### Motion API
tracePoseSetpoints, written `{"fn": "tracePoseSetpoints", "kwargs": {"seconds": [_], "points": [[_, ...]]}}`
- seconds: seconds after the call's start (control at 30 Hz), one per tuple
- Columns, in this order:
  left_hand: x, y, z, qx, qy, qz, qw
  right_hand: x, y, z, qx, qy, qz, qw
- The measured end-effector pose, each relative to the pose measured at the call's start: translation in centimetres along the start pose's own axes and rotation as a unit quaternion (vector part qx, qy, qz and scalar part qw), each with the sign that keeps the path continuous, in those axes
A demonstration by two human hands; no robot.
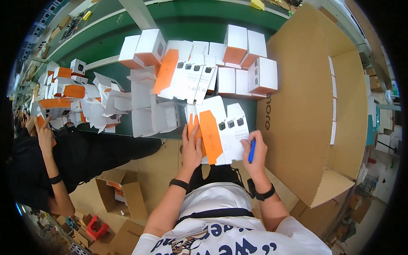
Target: The person folds a cardboard box by hand, sets it on the table, and retrieves a stack of flat boxes from a larger box on the floor. They then place the stack on the table and mark each flat box with a pen.
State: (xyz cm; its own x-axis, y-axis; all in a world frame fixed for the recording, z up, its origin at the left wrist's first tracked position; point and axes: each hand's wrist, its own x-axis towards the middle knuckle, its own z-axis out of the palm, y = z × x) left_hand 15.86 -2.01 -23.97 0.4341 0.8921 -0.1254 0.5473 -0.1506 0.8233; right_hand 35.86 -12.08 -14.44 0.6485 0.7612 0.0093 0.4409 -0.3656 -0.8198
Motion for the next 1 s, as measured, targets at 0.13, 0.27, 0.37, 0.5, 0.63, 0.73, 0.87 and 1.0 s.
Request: {"fn": "tracePoseSetpoints", "kwargs": {"seconds": [0.13,0.27,0.37,0.5,0.63,0.73,0.87,1.0], "points": [[-0.1,0.2,-0.3,-0.003,0.009,0.003,1.000,-0.6,-2.1,-3.2,0.074,-0.049,0.041,0.995],[-0.2,1.3,0.1,0.014,0.013,0.026,0.999,2.4,-3.3,-1.7,0.269,-0.053,0.041,0.961],[-1.2,-1.6,2.0,0.034,-0.030,0.014,0.999,6.7,-5.3,2.8,0.323,-0.028,0.025,0.946],[-0.2,0.5,1.6,0.092,0.023,0.003,0.996,9.9,-3.7,6.5,0.256,-0.023,0.119,0.959],[0.7,0.6,1.8,0.071,0.093,-0.003,0.993,7.0,-0.5,5.5,0.273,-0.125,0.123,0.946],[0.6,0.1,1.8,0.054,0.083,-0.003,0.995,3.8,3.1,6.5,0.263,-0.169,0.114,0.943],[0.5,0.1,2.1,0.046,0.081,-0.010,0.996,2.2,4.4,7.2,0.180,-0.206,0.058,0.960],[0.4,-0.4,2.3,0.039,0.085,-0.014,0.995,1.5,5.5,7.7,0.135,-0.206,-0.006,0.969]]}}
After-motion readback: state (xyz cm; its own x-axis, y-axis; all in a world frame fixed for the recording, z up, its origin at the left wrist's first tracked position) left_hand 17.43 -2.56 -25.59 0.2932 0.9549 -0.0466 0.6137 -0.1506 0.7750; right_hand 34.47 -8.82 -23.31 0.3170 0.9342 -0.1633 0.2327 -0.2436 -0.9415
